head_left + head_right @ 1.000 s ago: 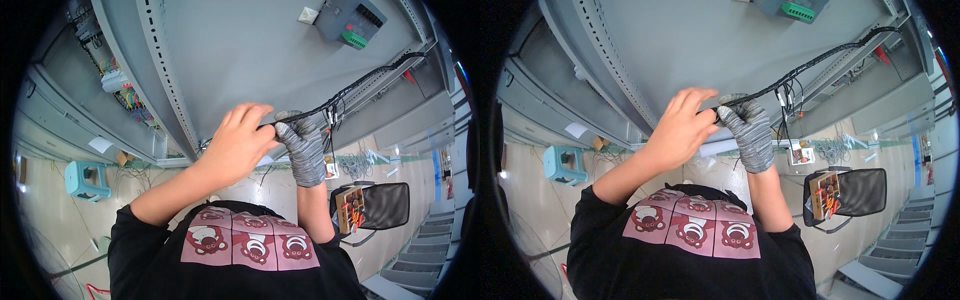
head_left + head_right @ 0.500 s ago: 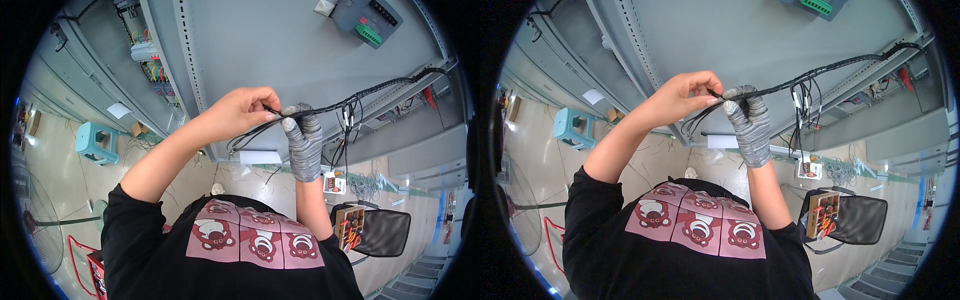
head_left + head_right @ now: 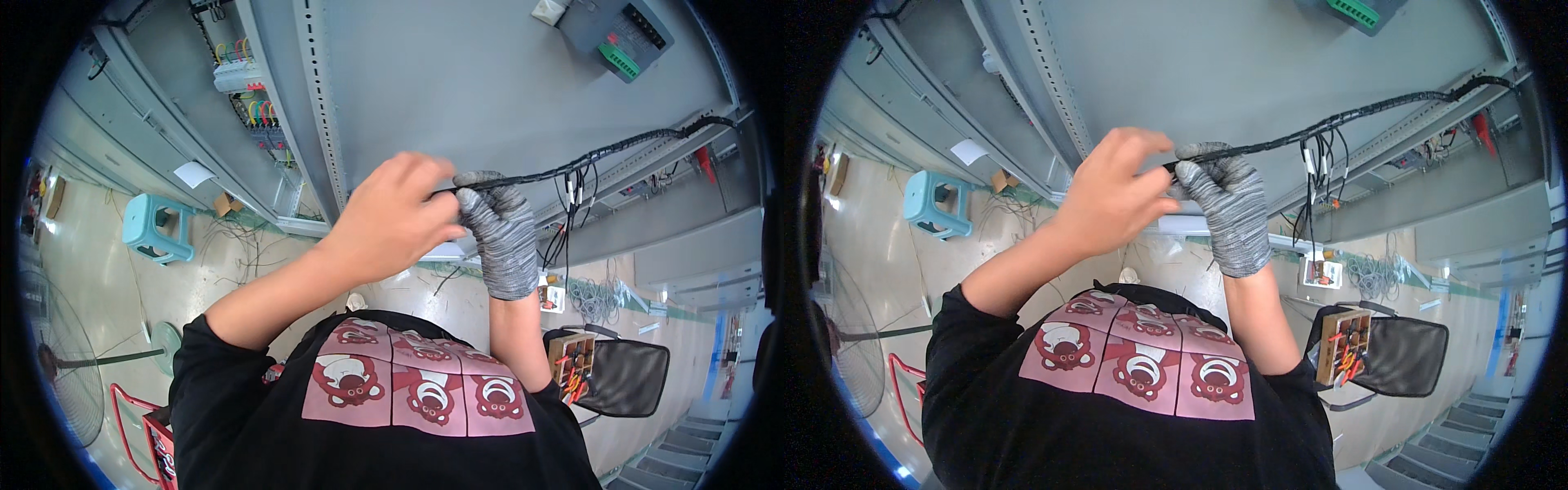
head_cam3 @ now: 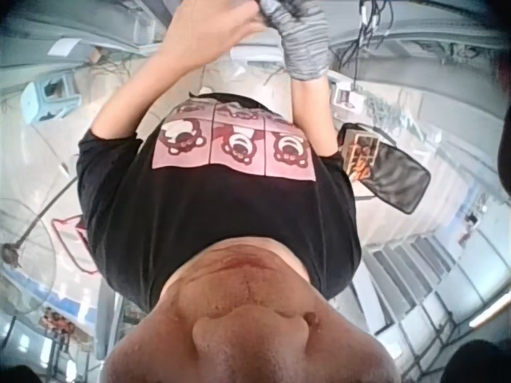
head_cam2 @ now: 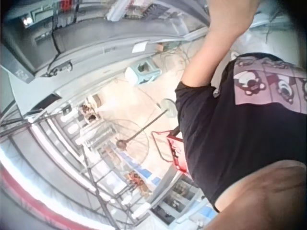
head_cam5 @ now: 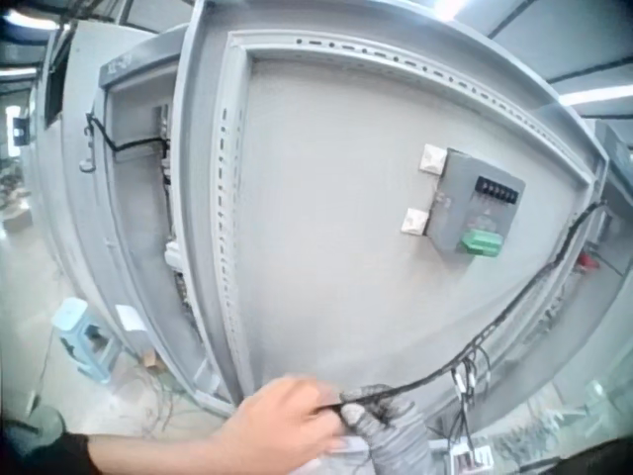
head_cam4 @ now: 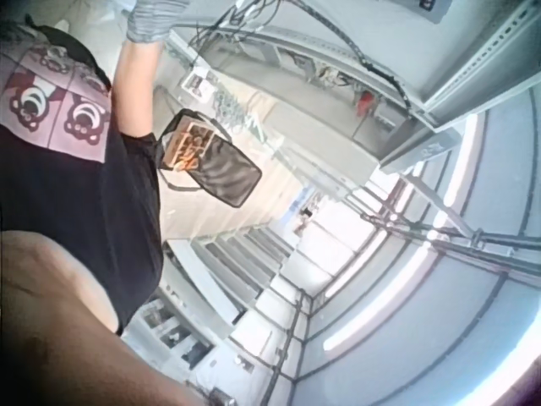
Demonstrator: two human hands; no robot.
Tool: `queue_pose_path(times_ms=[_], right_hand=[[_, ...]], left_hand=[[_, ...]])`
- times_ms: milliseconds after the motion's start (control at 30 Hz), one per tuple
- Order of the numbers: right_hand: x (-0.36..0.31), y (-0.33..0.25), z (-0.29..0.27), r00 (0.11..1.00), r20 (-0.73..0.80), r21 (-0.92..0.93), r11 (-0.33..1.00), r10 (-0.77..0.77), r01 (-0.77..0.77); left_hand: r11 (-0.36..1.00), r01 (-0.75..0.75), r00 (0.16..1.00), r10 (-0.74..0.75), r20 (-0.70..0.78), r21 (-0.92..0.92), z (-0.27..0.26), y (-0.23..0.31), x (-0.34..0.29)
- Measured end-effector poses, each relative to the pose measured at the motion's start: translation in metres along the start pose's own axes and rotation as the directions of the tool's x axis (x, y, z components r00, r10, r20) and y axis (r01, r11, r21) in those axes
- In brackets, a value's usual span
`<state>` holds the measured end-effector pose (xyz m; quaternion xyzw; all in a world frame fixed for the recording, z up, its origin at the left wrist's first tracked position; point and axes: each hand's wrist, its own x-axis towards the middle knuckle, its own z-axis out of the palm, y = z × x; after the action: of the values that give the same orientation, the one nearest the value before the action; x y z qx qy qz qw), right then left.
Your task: The person gathers a bundle of black wires inside an electrical cabinet, aligns them, and secures them with a black cable tie. They then insert the tied bundle into a cable management slot on the cabinet wall.
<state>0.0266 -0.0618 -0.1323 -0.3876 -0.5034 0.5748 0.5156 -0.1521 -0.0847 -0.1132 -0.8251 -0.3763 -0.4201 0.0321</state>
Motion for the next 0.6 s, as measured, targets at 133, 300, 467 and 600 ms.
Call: queue_pose_path(times_ms=[133,300,467,600], right_hand=[[-0.008,-0.005,0.001,0.998,0.056,-0.107,0.994,-0.021,0.027],[-0.021,-0.01,0.002,0.997,-0.021,-0.057,0.996,-0.076,0.074],[-0.027,-0.011,0.003,0.997,-0.038,-0.119,0.991,-0.064,0.059],[-0.032,-0.01,0.005,0.994,-0.053,-0.227,0.97,-0.099,0.085]], left_hand=[[0.547,0.579,0.813,-0.443,0.379,-0.604,-0.002,-0.004,-0.002],[0.829,0.262,0.963,-0.257,0.08,-0.494,0.006,-0.004,0.0],[0.777,0.398,0.917,-0.346,0.197,-0.487,0.008,0.0,-0.003],[0.154,0.648,0.731,-0.398,0.553,-0.746,0.0,-0.003,0.006]])
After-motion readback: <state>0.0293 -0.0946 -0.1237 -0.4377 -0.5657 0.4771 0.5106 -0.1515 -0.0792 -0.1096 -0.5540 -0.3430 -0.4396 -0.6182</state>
